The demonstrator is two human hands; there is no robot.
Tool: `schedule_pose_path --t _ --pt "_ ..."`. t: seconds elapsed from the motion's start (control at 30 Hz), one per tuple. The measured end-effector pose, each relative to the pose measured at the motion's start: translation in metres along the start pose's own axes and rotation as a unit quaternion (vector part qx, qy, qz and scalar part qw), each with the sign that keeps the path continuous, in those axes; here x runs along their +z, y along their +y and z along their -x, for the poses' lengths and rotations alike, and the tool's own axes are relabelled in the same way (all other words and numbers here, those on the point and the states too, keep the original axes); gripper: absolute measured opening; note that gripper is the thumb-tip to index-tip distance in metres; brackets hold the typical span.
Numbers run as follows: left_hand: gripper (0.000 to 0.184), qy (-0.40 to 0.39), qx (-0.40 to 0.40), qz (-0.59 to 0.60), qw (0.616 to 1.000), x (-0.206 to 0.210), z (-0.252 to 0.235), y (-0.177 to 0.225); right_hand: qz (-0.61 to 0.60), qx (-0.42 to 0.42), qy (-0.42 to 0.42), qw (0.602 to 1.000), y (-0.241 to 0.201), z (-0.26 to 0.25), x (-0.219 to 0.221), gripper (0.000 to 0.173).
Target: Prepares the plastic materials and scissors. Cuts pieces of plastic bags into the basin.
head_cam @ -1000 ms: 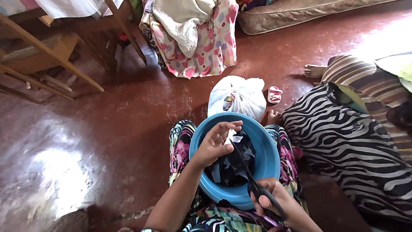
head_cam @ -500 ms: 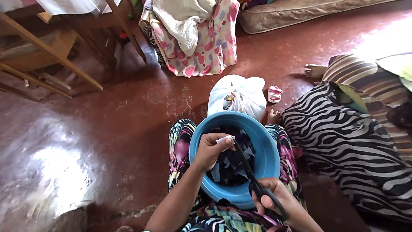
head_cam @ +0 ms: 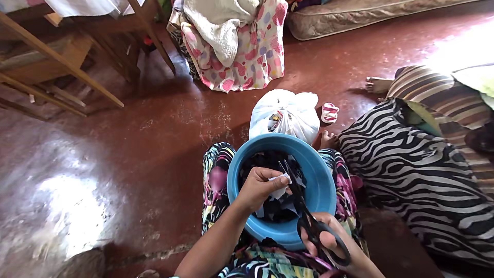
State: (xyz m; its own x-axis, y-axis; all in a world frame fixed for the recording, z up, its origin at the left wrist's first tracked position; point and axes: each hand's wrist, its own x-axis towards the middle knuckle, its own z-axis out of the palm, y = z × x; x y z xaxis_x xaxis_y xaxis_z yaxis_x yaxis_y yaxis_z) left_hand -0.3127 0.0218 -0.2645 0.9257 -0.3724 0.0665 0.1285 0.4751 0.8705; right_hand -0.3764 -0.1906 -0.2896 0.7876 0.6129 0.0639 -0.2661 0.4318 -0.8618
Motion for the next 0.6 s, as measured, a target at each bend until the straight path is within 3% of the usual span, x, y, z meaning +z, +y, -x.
schedule_pose_path --t 0.23,0.47,0.6 --pt "0.015 0.011 0.009 -0.008 1.000 -0.0010 0.0005 0.0000 -0.010 0.010 0.020 1.000 -0.0016 -0.0004 0.0013 0.031" --pt "0.018 -0.040 -0.023 -0.020 0.999 0.0010 -0.0003 -0.0018 0.008 0.009 -0.015 1.000 0.0023 -0.0001 -0.0018 0.051" --pt "0.019 -0.044 -0.030 -0.009 0.999 0.0006 -0.0001 -0.0022 -0.010 0.004 -0.003 1.000 0.0026 -0.0019 -0.0018 0.045"
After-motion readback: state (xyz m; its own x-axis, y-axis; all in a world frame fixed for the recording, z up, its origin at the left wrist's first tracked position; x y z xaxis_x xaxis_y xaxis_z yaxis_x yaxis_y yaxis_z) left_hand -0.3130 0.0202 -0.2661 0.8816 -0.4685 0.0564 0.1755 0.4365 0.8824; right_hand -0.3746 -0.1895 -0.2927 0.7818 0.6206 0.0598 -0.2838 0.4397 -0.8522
